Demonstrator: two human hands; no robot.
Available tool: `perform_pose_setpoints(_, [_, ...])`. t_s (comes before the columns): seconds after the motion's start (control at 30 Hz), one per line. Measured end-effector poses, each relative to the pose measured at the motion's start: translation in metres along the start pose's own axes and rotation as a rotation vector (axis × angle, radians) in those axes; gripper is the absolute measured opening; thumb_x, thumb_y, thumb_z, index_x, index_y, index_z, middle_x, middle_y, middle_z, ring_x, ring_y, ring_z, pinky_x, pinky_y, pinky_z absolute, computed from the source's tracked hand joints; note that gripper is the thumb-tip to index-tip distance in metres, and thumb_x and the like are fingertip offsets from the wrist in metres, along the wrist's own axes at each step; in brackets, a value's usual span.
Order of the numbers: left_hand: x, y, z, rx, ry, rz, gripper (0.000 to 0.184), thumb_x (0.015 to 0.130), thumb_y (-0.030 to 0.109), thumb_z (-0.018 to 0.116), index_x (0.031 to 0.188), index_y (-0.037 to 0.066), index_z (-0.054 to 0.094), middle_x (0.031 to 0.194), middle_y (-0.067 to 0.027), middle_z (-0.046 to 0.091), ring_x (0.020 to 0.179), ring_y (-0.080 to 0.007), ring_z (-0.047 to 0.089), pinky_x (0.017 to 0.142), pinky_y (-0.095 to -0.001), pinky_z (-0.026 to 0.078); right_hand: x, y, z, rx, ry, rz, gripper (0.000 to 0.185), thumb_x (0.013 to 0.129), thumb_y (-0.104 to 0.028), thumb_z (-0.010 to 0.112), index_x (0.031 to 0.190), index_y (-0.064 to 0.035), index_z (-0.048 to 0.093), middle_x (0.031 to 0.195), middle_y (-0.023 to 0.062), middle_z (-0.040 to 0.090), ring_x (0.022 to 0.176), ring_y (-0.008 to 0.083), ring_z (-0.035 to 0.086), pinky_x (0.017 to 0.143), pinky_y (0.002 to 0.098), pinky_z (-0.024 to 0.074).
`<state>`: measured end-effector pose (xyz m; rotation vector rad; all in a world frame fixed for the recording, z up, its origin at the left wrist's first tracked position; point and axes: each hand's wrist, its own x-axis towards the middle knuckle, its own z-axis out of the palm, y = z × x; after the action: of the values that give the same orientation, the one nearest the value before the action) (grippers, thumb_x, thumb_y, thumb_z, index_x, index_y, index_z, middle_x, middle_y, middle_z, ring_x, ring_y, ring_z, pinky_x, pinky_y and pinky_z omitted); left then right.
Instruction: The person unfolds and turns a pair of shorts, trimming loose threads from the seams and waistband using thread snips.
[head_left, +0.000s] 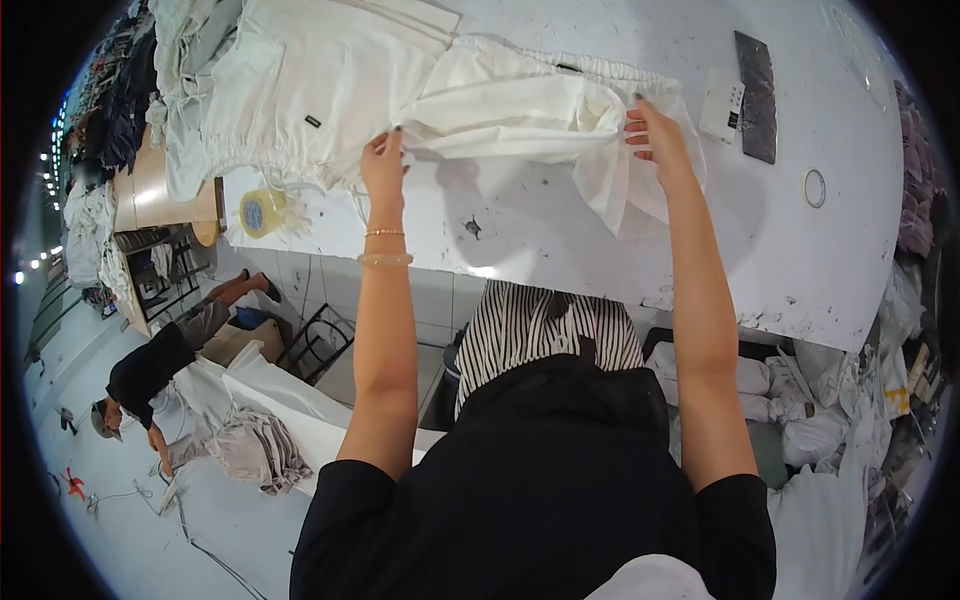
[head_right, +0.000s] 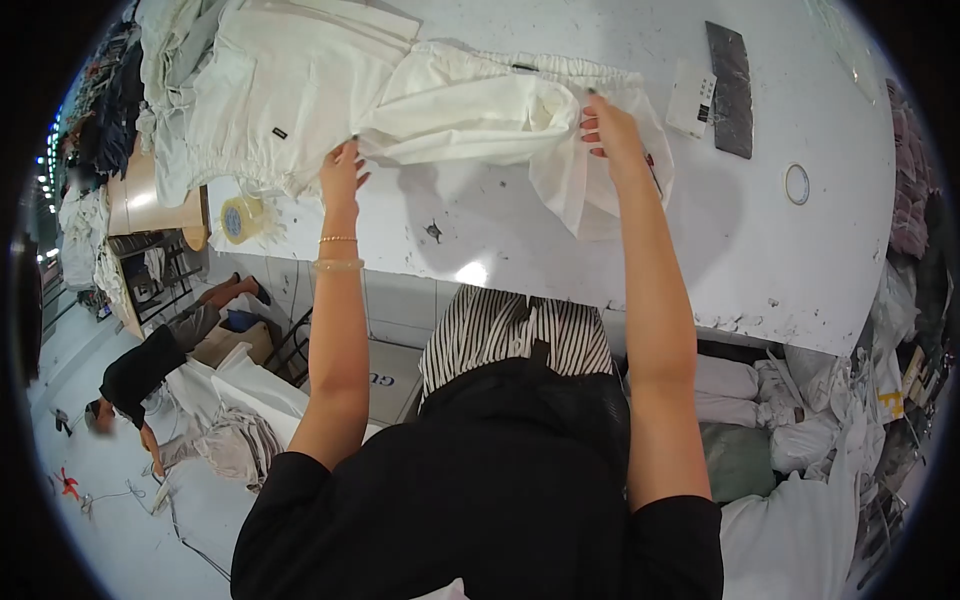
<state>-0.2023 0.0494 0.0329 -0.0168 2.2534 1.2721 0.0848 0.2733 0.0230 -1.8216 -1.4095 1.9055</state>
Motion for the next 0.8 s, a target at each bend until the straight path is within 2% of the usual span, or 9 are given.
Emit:
perform_pose_setpoints(0.03, [0.001, 0.006, 0.007, 0.026, -0.007, -0.001, 0.036, 0.084, 0.016, 0.058, 0.115, -0.002, 0.052, 0.104, -0.0082, 0.058, 0.089, -0.0164, 0.058, 0.073, -0.0274, 0.049, 0.004, -0.005, 0.007, -0.018, -0.009, 0.048, 0.026, 0.086, -0.031, 0.055, 0.093, -0.0077, 0.063, 0.085, 0.0019, 0.059, 0.076, 0.0121, 0.055, 0.068, 0.0267, 0.0418])
perform_pose_setpoints(0.1, [0.001, 0.018, 0.020, 0.076, -0.027, -0.007, 0.038, 0.083, 0.015, 0.058, 0.115, -0.003, 0.050, 0.103, -0.0082, 0.058, 0.086, -0.0165, 0.057, 0.071, -0.0276, 0.048, 0.001, -0.007, 0.016, 0.022, -0.119, -0.041, 0.023, 0.085, -0.026, 0.055, 0.097, -0.0070, 0.061, 0.090, 0.0021, 0.059, 0.079, 0.0123, 0.054, 0.072, 0.0276, 0.0422])
perform_pose_setpoints(0.2, [0.014, 0.013, 0.015, -0.420, -0.350, -0.023, 0.035, 0.083, 0.015, 0.058, 0.113, -0.003, 0.052, 0.108, -0.0088, 0.059, 0.092, -0.0190, 0.058, 0.077, -0.0284, 0.048, -0.009, -0.012, 0.011, 0.326, -0.252, -0.167, 0.025, 0.082, -0.016, 0.055, 0.104, -0.0036, 0.058, 0.095, 0.0030, 0.059, 0.083, 0.0132, 0.055, 0.077, 0.0289, 0.0441])
perform_pose_setpoints(0.3, [-0.010, 0.024, -0.003, -0.763, -0.525, -0.140, 0.034, 0.085, 0.015, 0.056, 0.114, -0.001, 0.054, 0.114, -0.0085, 0.058, 0.101, -0.0202, 0.057, 0.087, -0.0310, 0.045, -0.042, -0.011, -0.004, 0.573, -0.434, -0.176, 0.032, 0.080, -0.008, 0.053, 0.111, -0.0007, 0.055, 0.100, 0.0038, 0.059, 0.088, 0.0128, 0.056, 0.085, 0.0287, 0.0441])
perform_pose_setpoints(0.43, [-0.030, 0.022, -0.014, -0.789, -0.526, -0.122, 0.034, 0.087, 0.018, 0.053, 0.117, 0.002, 0.054, 0.120, -0.0065, 0.055, 0.114, -0.0193, 0.048, 0.098, -0.0353, 0.037, -0.074, -0.013, -0.022, 0.632, -0.524, -0.181, 0.037, 0.078, -0.004, 0.053, 0.115, 0.0015, 0.053, 0.103, 0.0050, 0.060, 0.092, 0.0118, 0.057, 0.091, 0.0267, 0.0422])
perform_pose_setpoints(0.53, [-0.029, 0.018, -0.012, -0.744, -0.482, -0.075, 0.034, 0.086, 0.016, 0.055, 0.116, 0.001, 0.054, 0.118, -0.0066, 0.055, 0.110, -0.0193, 0.050, 0.095, -0.0352, 0.038, -0.080, -0.003, -0.026, 0.622, -0.502, -0.198, 0.038, 0.078, -0.004, 0.053, 0.115, 0.0019, 0.053, 0.104, 0.0055, 0.060, 0.092, 0.0123, 0.056, 0.092, 0.0266, 0.0412])
perform_pose_setpoints(0.63, [-0.044, 0.017, 0.006, 0.119, 0.142, 0.421, 0.029, 0.085, 0.012, 0.058, 0.111, 0.001, 0.056, 0.111, -0.0057, 0.055, 0.107, -0.0182, 0.049, 0.091, -0.0343, 0.040, -0.082, 0.002, -0.022, 0.647, -0.504, -0.197, 0.036, 0.078, -0.005, 0.053, 0.113, 0.0013, 0.054, 0.103, 0.0049, 0.060, 0.092, 0.0121, 0.056, 0.091, 0.0271, 0.0413])
perform_pose_setpoints(0.73, [-0.098, 0.044, 0.024, 0.291, -0.043, 0.740, 0.024, 0.083, 0.009, 0.061, 0.106, 0.003, 0.057, 0.105, -0.0051, 0.054, 0.095, -0.0164, 0.054, 0.080, -0.0302, 0.044, -0.078, 0.009, -0.011, 0.650, -0.500, -0.181, 0.034, 0.078, -0.005, 0.054, 0.111, 0.0004, 0.055, 0.101, 0.0046, 0.060, 0.093, 0.0120, 0.055, 0.091, 0.0279, 0.0413])
perform_pose_setpoints(0.8, [-0.129, 0.048, 0.053, 0.070, -0.493, 0.576, 0.024, 0.081, 0.007, 0.065, 0.104, 0.005, 0.057, 0.104, -0.0045, 0.053, 0.083, -0.0133, 0.057, 0.068, -0.0245, 0.047, -0.078, 0.011, -0.005, 0.671, -0.510, -0.159, 0.033, 0.079, -0.006, 0.054, 0.111, 0.0000, 0.055, 0.101, 0.0042, 0.060, 0.093, 0.0121, 0.055, 0.090, 0.0285, 0.0412])
